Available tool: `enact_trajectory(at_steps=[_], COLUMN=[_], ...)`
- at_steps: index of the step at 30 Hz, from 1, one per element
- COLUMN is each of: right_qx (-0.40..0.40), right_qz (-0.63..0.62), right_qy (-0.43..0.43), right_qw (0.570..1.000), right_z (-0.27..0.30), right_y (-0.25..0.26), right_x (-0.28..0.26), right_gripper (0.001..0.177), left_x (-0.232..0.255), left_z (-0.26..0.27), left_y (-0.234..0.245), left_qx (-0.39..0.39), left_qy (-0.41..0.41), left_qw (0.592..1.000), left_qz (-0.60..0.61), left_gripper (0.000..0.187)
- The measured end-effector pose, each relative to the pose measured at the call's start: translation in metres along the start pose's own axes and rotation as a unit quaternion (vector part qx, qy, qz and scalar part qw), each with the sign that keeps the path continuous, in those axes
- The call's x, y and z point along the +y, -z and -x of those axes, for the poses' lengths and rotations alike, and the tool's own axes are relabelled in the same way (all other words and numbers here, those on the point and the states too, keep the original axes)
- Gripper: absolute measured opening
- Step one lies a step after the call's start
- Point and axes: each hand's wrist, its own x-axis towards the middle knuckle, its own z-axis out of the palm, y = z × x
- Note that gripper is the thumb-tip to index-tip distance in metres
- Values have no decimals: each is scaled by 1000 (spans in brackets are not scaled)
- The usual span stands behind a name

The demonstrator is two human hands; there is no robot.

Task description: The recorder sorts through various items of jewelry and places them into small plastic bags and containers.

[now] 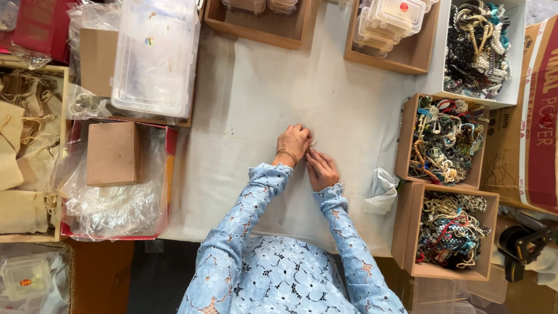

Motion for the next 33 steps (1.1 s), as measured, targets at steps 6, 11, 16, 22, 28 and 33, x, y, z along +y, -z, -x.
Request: enact_trajectory(at_steps=[6, 11, 16, 22, 28, 33], right_qx=[4, 8, 12, -2, 30, -35], right_qz=[19, 15, 15, -56, -173, -126], right_qy=[-3, -9, -10, -63, -192, -120], right_qw=[1000, 1000, 1000, 996, 966, 984], right_z=[11, 2, 2, -4, -12, -30], right_y=[-9, 1, 1, 8, 13, 17], right_x=[12, -5, -6, -7, 9, 8], right_gripper=[24, 27, 28, 35, 39, 51], left_x=[7, 3, -16, -13, -2, 6], left_z=[0, 4, 21, 39, 54, 65], left_y=[-5, 21, 17, 31, 42, 47], left_qx=[-83, -130, -129, 9, 20, 24], left_qy=[11, 15, 73, 146, 125, -29], left_qw=[996, 989, 944, 920, 927, 982], left_qz=[26, 64, 295, 363, 353, 187], left_gripper=[14, 18, 17, 18, 20, 54])
